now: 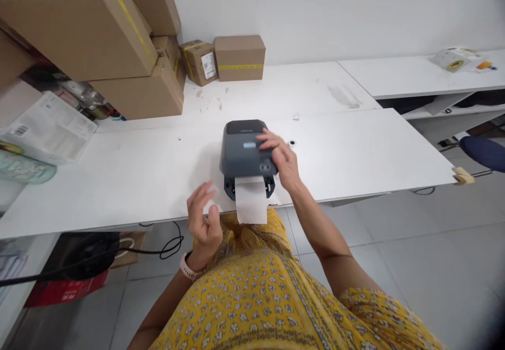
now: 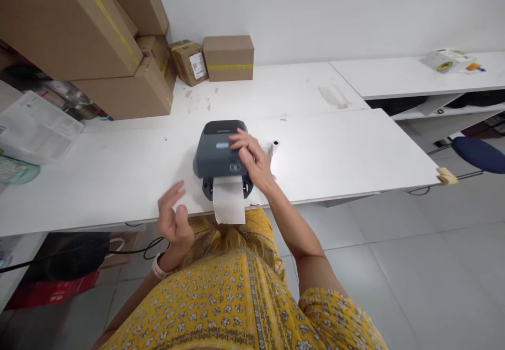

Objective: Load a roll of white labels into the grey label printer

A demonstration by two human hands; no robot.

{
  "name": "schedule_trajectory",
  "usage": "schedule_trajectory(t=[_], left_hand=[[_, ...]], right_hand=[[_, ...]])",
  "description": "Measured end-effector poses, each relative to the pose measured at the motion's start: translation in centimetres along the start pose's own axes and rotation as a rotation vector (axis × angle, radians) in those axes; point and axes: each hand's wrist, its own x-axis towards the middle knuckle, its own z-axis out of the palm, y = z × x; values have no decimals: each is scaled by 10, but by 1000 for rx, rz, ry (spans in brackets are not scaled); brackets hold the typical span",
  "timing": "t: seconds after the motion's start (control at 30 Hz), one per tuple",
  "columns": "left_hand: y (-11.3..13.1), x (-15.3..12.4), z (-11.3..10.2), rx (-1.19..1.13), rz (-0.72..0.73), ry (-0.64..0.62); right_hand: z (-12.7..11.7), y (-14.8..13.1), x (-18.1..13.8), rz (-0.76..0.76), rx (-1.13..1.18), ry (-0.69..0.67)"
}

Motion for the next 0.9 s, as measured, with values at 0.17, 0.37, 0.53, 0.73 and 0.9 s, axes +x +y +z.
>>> schedule_trajectory(t=[0.17, 0.37, 0.53, 0.73, 0.9], left_hand=[[-12, 35, 22, -184, -456, -156], [-27, 41, 36, -313, -783, -437], [-23, 37, 33, -375, -760, -445], [-29, 35, 41, -355, -669, -403], [-22, 17, 30, -303, -671, -360]], right_hand=[[28, 9, -52, 134, 62, 53], [44, 21, -66, 430, 296, -19], [45, 24, -76, 554, 492, -5], [50, 23, -77, 461, 377, 43], [50, 20, -77, 491, 398, -15]])
